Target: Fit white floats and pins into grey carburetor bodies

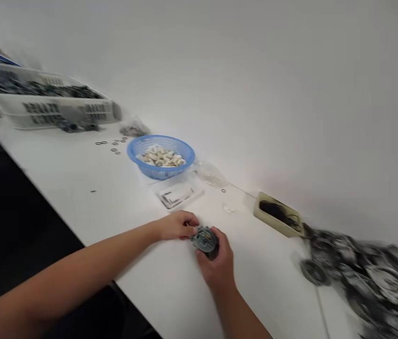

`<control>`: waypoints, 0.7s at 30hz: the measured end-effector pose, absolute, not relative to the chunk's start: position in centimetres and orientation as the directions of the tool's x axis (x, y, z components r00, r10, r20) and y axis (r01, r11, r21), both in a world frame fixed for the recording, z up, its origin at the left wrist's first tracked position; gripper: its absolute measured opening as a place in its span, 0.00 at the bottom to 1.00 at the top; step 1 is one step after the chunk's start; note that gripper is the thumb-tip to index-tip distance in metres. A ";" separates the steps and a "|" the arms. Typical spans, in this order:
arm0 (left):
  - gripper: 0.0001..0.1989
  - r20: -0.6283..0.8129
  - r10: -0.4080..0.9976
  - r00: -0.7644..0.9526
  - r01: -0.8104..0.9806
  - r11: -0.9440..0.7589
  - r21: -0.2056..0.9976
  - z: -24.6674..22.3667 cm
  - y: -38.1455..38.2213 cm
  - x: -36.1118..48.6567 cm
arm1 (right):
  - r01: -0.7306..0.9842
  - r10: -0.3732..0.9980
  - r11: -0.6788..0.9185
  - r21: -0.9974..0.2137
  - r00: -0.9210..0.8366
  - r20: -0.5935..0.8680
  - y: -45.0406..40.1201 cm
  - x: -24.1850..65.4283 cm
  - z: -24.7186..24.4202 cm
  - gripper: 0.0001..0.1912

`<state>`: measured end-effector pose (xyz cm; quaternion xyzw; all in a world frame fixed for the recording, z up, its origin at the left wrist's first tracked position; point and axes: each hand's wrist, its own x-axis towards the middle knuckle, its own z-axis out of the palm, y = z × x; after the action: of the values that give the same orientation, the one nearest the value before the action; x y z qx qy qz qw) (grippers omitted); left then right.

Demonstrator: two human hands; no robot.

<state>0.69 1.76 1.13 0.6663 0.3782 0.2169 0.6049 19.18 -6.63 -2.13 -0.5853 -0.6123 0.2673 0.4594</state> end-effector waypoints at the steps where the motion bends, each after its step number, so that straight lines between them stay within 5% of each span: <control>1: 0.11 -0.159 0.761 0.629 0.215 0.026 0.976 0.3 2.4 1.0 | 0.426 0.963 0.159 -0.891 0.132 0.236 -6.4 19.0 -2.2 0.29; 7: 0.13 -0.170 0.774 0.609 0.213 0.047 0.976 0.0 2.6 0.8 | 0.292 0.952 0.160 -0.943 0.206 0.226 -5.7 17.6 -2.4 0.31; 14: 0.15 -0.214 0.830 0.515 0.382 0.001 0.924 0.6 2.3 0.8 | 0.389 0.955 0.085 -0.917 0.231 0.186 -5.6 18.2 -2.7 0.29; 21: 0.15 -0.019 0.948 0.318 0.509 -0.153 0.847 3.4 1.0 -3.3 | 0.384 0.940 0.081 -0.920 0.278 0.198 -4.7 18.1 -4.1 0.28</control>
<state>-3.26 1.05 3.44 0.7076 0.5148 0.2758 0.3978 18.09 -4.74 -4.07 -0.6196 -0.5342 0.2752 0.5049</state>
